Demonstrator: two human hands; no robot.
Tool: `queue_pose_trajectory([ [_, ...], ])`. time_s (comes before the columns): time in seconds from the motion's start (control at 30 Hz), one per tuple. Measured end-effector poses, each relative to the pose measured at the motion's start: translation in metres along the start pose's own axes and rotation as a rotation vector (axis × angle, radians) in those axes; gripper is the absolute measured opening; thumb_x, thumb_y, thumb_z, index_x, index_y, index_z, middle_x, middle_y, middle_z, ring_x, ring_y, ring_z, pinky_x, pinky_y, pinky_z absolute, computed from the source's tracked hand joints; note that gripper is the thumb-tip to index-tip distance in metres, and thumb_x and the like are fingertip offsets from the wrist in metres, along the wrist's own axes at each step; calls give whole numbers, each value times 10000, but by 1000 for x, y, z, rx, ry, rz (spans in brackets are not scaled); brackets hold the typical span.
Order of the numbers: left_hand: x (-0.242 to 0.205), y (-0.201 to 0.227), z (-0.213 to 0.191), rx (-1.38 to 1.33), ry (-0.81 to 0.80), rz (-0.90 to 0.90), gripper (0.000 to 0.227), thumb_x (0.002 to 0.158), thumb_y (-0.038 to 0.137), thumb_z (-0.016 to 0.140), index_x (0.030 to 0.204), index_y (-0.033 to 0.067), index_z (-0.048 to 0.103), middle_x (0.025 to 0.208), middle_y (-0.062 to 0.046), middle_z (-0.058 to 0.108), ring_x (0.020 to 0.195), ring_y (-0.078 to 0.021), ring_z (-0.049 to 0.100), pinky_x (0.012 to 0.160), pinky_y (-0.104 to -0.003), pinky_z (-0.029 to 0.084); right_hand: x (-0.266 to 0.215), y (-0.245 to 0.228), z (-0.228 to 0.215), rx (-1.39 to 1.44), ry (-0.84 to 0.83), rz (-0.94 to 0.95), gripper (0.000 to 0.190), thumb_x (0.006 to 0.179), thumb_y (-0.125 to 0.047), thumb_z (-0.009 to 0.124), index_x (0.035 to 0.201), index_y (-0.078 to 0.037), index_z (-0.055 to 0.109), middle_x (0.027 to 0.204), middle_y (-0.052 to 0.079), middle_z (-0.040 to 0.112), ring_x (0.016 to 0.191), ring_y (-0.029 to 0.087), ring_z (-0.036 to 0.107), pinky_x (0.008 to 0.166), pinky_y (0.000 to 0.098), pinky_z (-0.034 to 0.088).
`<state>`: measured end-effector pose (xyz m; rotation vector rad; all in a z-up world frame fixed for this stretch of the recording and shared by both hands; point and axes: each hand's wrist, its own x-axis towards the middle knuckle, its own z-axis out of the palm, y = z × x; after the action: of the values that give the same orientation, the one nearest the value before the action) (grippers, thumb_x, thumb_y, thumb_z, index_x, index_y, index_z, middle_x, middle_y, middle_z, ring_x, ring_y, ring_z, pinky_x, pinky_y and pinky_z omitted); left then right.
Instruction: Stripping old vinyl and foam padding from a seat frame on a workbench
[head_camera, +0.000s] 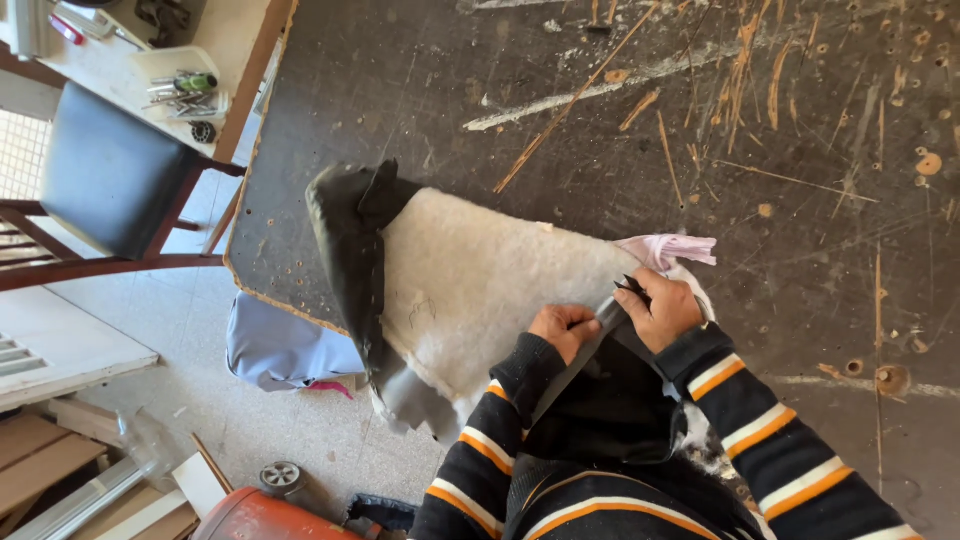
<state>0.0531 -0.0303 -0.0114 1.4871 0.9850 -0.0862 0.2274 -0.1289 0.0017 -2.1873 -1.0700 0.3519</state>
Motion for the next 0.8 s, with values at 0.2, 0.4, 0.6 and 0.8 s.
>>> queue_pose_trajectory([
  [0.2, 3, -9, -4, -55, 0, -80, 86, 897, 323, 735, 895, 259, 791, 794, 29, 748, 828, -145, 727, 786, -307, 572, -32, -44, -64, -157, 132, -57, 386, 672, -481, 865, 911, -214, 723, 719, 29, 712, 756, 286, 732, 700, 399, 574],
  [0.4, -24, 44, 3, 269, 134, -67, 202, 874, 324, 651, 906, 181, 790, 746, -48, 754, 762, -222, 716, 737, -370, 532, -113, -2, -92, -315, -22, 417, 771, 692, -640, 768, 1238, -117, 618, 1180, 127, 654, 1097, 319, 617, 865, 480, 516],
  [0.6, -38, 57, 18, 455, 586, 373, 169, 902, 240, 556, 804, 131, 641, 706, -122, 675, 610, -397, 625, 582, -528, 455, -97, 12, -93, -81, -73, 761, 666, 710, -479, 819, 1258, -120, 702, 1230, 158, 692, 1150, 339, 648, 1019, 443, 473],
  [0.8, -109, 165, -39, 421, 446, 731, 248, 953, 188, 530, 732, 79, 558, 673, -99, 612, 522, -312, 567, 497, -430, 416, -76, 57, -87, 64, 26, 506, 962, 524, -378, 917, 1434, -270, 627, 1333, 168, 584, 1253, 313, 588, 1055, 447, 494],
])
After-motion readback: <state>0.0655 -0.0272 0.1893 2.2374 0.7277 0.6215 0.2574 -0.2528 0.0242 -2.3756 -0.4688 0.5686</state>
